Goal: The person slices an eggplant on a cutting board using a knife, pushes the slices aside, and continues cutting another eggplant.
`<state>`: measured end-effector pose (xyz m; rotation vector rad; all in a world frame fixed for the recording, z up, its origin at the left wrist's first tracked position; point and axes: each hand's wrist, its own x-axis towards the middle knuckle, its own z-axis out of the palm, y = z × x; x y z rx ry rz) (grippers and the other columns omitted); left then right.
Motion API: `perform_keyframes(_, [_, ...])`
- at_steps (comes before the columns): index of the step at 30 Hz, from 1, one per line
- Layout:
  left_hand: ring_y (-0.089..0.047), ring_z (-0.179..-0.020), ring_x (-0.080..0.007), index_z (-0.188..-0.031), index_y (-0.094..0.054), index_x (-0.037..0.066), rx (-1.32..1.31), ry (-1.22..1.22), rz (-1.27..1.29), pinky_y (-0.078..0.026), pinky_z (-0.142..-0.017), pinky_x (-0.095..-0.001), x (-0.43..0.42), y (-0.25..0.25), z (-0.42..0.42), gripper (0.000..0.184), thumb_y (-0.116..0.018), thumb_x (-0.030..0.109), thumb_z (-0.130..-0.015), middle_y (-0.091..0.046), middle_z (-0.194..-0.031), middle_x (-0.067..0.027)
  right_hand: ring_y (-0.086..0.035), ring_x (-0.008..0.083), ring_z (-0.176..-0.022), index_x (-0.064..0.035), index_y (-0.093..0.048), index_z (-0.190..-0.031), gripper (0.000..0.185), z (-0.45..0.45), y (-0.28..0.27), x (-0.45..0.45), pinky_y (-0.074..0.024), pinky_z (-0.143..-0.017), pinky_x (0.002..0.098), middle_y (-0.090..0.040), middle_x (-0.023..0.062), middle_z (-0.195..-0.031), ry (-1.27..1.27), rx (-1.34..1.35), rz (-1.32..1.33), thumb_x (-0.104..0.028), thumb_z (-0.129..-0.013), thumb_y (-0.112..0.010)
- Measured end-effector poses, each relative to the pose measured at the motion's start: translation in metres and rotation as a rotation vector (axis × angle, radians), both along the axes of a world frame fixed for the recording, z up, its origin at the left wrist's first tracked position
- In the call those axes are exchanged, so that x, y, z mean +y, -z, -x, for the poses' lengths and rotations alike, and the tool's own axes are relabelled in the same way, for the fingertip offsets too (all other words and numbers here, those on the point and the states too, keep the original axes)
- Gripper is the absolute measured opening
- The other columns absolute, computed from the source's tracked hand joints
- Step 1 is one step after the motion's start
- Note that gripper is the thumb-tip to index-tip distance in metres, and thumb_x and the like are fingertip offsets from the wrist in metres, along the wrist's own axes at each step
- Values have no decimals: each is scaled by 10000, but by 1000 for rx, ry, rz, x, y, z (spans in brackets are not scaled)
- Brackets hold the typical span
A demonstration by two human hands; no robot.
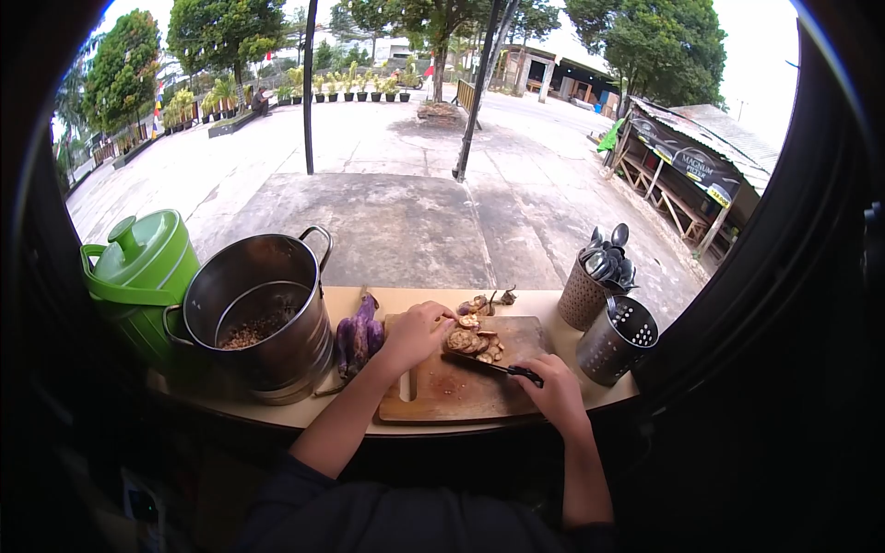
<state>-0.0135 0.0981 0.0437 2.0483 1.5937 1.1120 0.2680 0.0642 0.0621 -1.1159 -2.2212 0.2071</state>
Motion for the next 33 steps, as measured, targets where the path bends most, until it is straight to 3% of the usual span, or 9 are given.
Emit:
perform_keyframes(10, [-593, -1162, -303, -1152, -688, 57, 4, 206, -4, -440, -1039, -392, 2, 6, -2, 247, -602, 155, -942, -676, -1183, -124, -616, 290, -908, -95, -726, -1003, 188, 2, 17, 38, -484, -794, 416, -658, 69, -899, 48, 2, -104, -152, -824, -737])
perform_keyframes(16, [-595, -1170, -297, -1155, -691, 70, 99, 211, -96, -451, -1035, -398, 3, 12, -2, 274, -631, 180, -912, -669, -1218, -121, -611, 278, -924, -102, -727, -1007, 179, 0, 21, 51, -453, -820, 403, -660, 59, -898, 72, 2, -138, -141, -832, -725])
perform_keyframes(23, [-552, -1223, -291, -1184, -686, 89, 98, 236, -29, -422, -1064, -398, 1, 11, -3, 273, -624, 173, -932, -635, -1258, -107, -607, 270, -949, -133, -729, -1021, 177, 0, 13, 52, -438, -863, 403, -655, 49, -915, 9, -25, -104, -138, -845, -705])
perform_keyframes(29, [-575, -1166, -342, -1165, -676, 68, 44, 157, -115, -453, -1021, -410, -1, 9, -5, 261, -585, 155, -936, -635, -1216, -145, -606, 280, -966, -122, -727, -1026, 172, 2, 18, 63, -437, -869, 413, -653, 66, -916, 21, -26, -100, -134, -860, -685])
perform_keyframes(33, [-586, -1131, -350, -1149, -663, 35, 35, -64, -49, -453, -1002, -428, -3, 10, -2, 247, -559, 97, -934, -650, -1184, -162, -613, 295, -971, -104, -730, -1024, 172, 4, 20, 74, -443, -867, 424, -660, 81, -926, 40, -24, -92, -129, -860, -683])
